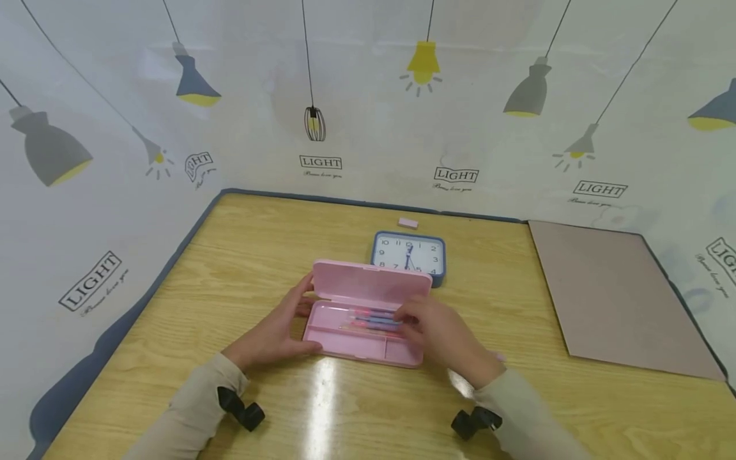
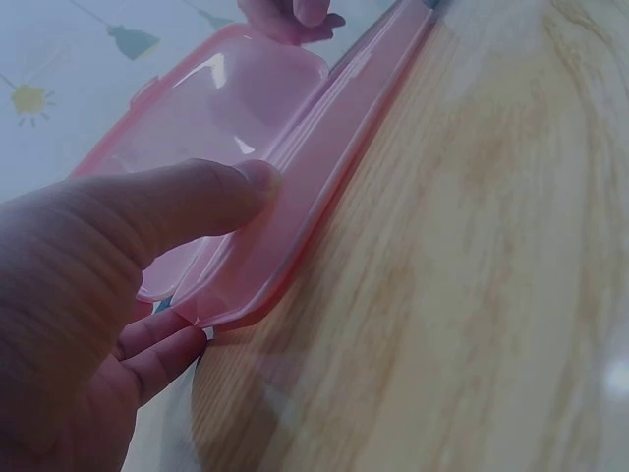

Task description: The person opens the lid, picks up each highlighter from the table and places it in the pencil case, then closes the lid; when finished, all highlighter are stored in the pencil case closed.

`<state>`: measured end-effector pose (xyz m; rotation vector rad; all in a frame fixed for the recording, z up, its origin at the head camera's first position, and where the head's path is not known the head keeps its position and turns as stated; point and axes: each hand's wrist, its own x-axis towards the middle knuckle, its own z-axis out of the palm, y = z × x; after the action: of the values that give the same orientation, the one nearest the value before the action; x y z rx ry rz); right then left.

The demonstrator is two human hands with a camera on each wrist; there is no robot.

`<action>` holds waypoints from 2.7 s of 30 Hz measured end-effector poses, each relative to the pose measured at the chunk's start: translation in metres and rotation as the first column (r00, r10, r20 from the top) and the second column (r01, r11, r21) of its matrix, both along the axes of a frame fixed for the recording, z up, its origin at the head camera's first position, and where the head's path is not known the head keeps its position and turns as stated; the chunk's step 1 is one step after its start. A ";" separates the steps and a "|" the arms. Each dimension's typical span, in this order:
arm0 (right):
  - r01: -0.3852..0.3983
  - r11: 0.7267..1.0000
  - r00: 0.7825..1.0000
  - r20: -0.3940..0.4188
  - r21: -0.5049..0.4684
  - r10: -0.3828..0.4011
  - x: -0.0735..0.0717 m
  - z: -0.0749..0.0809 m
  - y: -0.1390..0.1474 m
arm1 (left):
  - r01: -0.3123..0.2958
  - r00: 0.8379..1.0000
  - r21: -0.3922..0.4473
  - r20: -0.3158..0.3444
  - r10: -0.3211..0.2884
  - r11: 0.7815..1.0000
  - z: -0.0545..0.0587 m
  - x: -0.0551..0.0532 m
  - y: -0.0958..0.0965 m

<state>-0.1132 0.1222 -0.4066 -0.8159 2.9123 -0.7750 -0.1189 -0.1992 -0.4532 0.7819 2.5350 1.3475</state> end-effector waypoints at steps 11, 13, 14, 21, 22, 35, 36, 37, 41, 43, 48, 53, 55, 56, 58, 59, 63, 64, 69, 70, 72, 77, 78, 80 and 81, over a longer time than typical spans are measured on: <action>0.082 0.996 0.995 0.060 -0.038 -0.079 0.004 0.005 0.052 | 0.003 1.000 -0.002 0.002 -0.003 1.000 0.001 -0.002 0.000; 0.094 0.995 0.994 0.064 -0.033 -0.092 0.006 0.004 0.063 | 0.002 1.000 0.000 0.006 -0.002 1.000 0.001 -0.002 0.000; 0.099 0.995 0.993 0.066 -0.031 -0.097 0.007 0.003 0.068 | 0.001 1.000 0.001 0.009 -0.001 1.000 0.001 -0.001 0.000; 0.087 0.995 0.995 0.045 -0.048 -0.085 0.015 -0.008 0.099 | 0.000 1.000 0.000 0.009 0.000 1.000 0.000 -0.002 0.001; 0.093 0.995 0.994 0.053 -0.046 -0.091 0.016 -0.009 0.102 | 0.000 1.000 0.000 0.007 0.000 1.000 -0.001 -0.002 0.001; 0.113 0.991 0.992 -0.039 -0.072 -0.116 0.031 -0.035 0.127 | 0.006 1.000 0.007 -0.008 -0.006 1.000 -0.002 -0.003 0.000; 0.107 0.991 0.993 -0.048 -0.075 -0.111 0.031 -0.036 0.126 | 0.006 1.000 0.006 -0.009 -0.006 1.000 -0.003 -0.004 0.000; 0.103 0.992 0.993 -0.051 -0.079 -0.107 0.030 -0.036 0.126 | 0.007 1.000 0.007 -0.009 -0.007 1.000 -0.003 -0.004 0.000; 0.087 0.993 0.995 -0.041 -0.081 -0.090 0.029 -0.036 0.124 | 0.011 1.000 0.011 -0.008 -0.011 1.000 -0.005 -0.004 0.000; 0.079 0.994 0.996 -0.036 -0.082 -0.082 0.028 -0.036 0.122 | 0.012 1.000 0.015 -0.006 -0.012 1.000 -0.006 -0.004 0.000; 0.051 0.997 0.997 -0.062 -0.060 -0.054 0.027 -0.037 0.120 | 0.011 1.000 0.017 -0.004 -0.011 1.000 -0.006 -0.004 0.000; 0.021 0.999 0.996 -0.082 -0.032 -0.024 0.026 -0.037 0.120 | 0.007 1.000 0.009 -0.007 -0.007 1.000 -0.006 -0.004 -0.001; 0.012 1.000 0.996 -0.087 -0.027 -0.014 0.025 -0.038 0.119 | 0.007 1.000 0.008 -0.008 -0.007 1.000 -0.006 -0.004 -0.002; 0.008 1.000 0.996 -0.091 -0.023 -0.010 0.025 -0.037 0.119 | 0.007 1.000 0.009 -0.006 -0.007 1.000 -0.007 -0.004 -0.002; 0.003 1.000 0.995 -0.095 -0.019 -0.004 0.026 -0.037 0.119 | 0.007 1.000 0.009 -0.003 -0.007 1.000 -0.007 -0.004 -0.002; 0.000 1.000 0.995 -0.100 -0.019 -0.002 0.026 -0.037 0.119 | 0.006 1.000 0.009 -0.001 -0.006 1.000 -0.007 -0.004 -0.002; -0.003 1.000 0.994 -0.111 -0.022 0.000 0.027 -0.037 0.118 | 0.007 1.000 0.009 0.000 -0.007 1.000 -0.007 -0.004 -0.001; -0.001 1.000 0.994 -0.111 -0.023 -0.001 0.027 -0.036 0.118 | 0.007 1.000 0.010 -0.001 -0.007 1.000 -0.007 -0.004 -0.001; 0.033 0.999 0.997 -0.062 -0.010 -0.034 0.026 -0.033 0.117 | 0.007 1.000 0.012 -0.001 -0.007 1.000 -0.006 -0.004 -0.001; 0.043 0.999 0.998 -0.047 -0.005 -0.044 0.025 -0.032 0.117 | 0.008 1.000 0.013 0.001 -0.008 1.000 -0.006 -0.005 -0.001; 0.058 0.998 0.998 -0.022 0.007 -0.058 0.024 -0.029 0.114 | 0.008 1.000 0.013 0.004 -0.008 1.000 -0.005 -0.005 -0.001; 0.051 0.998 0.999 0.009 0.025 -0.051 0.020 -0.015 0.101 | 0.008 1.000 0.010 0.010 -0.008 1.000 -0.005 -0.006 -0.001; 0.048 0.998 0.999 0.019 0.028 -0.049 0.019 -0.012 0.097 | 0.007 1.000 0.009 0.010 -0.007 1.000 -0.006 -0.007 -0.002; 0.035 0.999 0.999 0.031 0.031 -0.036 0.017 -0.008 0.089 | 0.006 1.000 0.010 0.011 -0.006 1.000 -0.006 -0.007 -0.002; 0.031 0.999 0.999 0.037 0.031 -0.033 0.015 -0.006 0.084 | 0.005 1.000 0.009 0.010 -0.005 1.000 -0.006 -0.007 -0.002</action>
<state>-0.0977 0.2065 -0.4128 -0.7455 2.9031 -0.7386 -0.1260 -0.2017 -0.4597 0.7810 2.5192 1.3585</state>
